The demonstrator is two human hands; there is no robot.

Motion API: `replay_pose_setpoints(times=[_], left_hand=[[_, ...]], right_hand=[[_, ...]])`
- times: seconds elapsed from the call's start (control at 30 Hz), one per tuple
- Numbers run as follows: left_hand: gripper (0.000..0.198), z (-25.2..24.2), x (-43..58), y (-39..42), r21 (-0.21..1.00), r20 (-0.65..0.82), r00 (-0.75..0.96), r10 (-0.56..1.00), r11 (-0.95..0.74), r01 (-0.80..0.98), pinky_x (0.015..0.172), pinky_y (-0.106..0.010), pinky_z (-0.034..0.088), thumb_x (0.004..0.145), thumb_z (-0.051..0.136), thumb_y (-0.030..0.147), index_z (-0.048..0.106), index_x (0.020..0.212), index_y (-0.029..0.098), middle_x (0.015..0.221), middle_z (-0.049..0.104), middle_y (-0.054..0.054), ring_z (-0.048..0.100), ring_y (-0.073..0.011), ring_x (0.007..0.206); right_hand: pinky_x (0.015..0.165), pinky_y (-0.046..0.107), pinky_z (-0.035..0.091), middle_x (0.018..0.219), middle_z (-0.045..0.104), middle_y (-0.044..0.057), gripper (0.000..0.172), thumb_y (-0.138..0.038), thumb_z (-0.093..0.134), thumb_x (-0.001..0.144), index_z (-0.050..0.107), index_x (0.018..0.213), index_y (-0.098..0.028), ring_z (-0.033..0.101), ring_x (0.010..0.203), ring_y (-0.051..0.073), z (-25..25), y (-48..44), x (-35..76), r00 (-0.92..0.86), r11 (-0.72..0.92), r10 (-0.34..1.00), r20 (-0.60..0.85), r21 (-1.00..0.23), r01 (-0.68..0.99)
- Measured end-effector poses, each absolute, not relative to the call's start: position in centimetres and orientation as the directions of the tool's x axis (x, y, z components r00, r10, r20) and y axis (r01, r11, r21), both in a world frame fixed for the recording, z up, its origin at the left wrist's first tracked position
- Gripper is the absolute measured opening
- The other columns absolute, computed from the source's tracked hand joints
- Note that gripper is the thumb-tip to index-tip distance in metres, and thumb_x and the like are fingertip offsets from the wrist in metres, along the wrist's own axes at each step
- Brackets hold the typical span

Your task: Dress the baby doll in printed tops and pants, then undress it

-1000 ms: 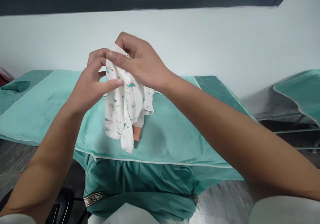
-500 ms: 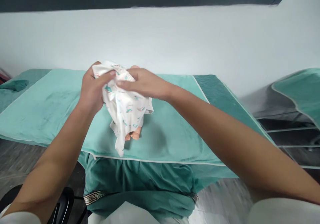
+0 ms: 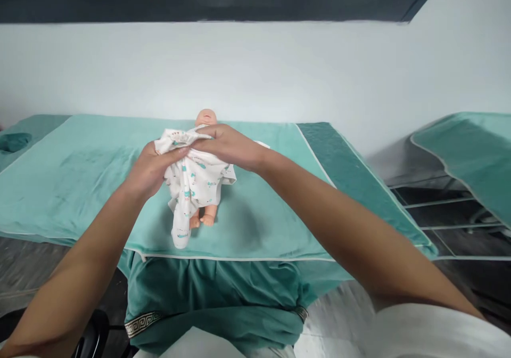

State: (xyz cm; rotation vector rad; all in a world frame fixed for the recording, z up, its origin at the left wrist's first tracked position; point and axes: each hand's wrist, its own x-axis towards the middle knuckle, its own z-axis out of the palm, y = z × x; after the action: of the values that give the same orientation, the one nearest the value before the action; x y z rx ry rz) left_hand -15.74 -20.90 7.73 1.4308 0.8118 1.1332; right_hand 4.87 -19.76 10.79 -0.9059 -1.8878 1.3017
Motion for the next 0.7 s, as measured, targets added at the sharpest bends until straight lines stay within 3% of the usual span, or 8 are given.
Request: replay_pose_setpoints(times=[0.17, 0.27, 0.4, 0.53, 0.7], left_hand=[[0.032, 7.0, -15.2, -20.7, 0.971, 0.178, 0.250, 0.952, -0.128, -0.202, 0.074, -0.034, 0.060, 0.079, 0.079, 0.045, 0.072, 0.096, 0.018, 0.089, 0.076, -0.005, 0.074, -0.0255, 0.086], [0.043, 6.9, -15.6, -20.8, 0.984, 0.127, 0.390, 0.912, -0.066, -0.167, 0.073, -0.038, 0.061, 0.077, 0.082, 0.051, 0.072, 0.104, 0.019, 0.085, 0.076, -0.007, 0.075, -0.0270, 0.082], [0.048, 7.2, -16.5, -21.1, 0.999, -0.001, 0.640, 0.768, 0.022, -0.024, 0.063, -0.037, 0.060, 0.070, 0.091, 0.042, 0.072, 0.107, 0.017, 0.086, 0.076, -0.010, 0.074, -0.0276, 0.075], [0.047, 7.3, -16.1, -21.0, 0.993, 0.067, 0.445, 0.893, -0.019, -0.113, 0.069, -0.033, 0.060, 0.070, 0.090, 0.040, 0.073, 0.107, 0.015, 0.093, 0.077, -0.007, 0.074, -0.0232, 0.079], [0.040, 6.9, -15.2, -20.3, 0.975, 0.162, 0.333, 0.929, -0.100, -0.197, 0.076, -0.031, 0.058, 0.071, 0.088, 0.033, 0.073, 0.104, 0.015, 0.096, 0.076, -0.005, 0.074, -0.0238, 0.089]], right_hand=[[0.068, 0.028, 0.051, 0.088, 0.072, 0.004, 0.038, -0.045, 0.088, 0.070, 0.075, 0.091, -0.016, 0.066, 0.079, 0.018, 10.9, -20.3, 5.8, -0.684, 0.173, 0.726, -0.070, -0.944, 0.280], [0.067, 0.027, 0.051, 0.088, 0.071, 0.003, 0.029, -0.040, 0.082, 0.077, 0.073, 0.093, -0.017, 0.065, 0.078, 0.017, 10.7, -20.2, 5.6, -0.560, 0.158, 0.826, 0.055, -0.978, 0.138], [0.060, 0.024, 0.045, 0.076, 0.061, -0.001, 0.019, -0.034, 0.075, 0.082, 0.065, 0.084, -0.018, 0.057, 0.069, 0.013, 10.4, -19.9, 4.9, -0.382, 0.176, 0.905, 0.187, -0.982, -0.063], [0.065, 0.024, 0.047, 0.081, 0.063, -0.001, 0.023, -0.038, 0.076, 0.084, 0.064, 0.088, -0.019, 0.058, 0.075, 0.013, 9.9, -20.2, 4.4, -0.409, 0.143, 0.895, 0.178, -0.983, -0.115], [0.077, 0.029, 0.053, 0.097, 0.071, 0.005, 0.036, -0.041, 0.085, 0.076, 0.070, 0.096, -0.016, 0.066, 0.092, 0.020, 8.7, -20.4, 4.4, -0.626, 0.095, 0.779, 0.013, -0.991, 0.098]])
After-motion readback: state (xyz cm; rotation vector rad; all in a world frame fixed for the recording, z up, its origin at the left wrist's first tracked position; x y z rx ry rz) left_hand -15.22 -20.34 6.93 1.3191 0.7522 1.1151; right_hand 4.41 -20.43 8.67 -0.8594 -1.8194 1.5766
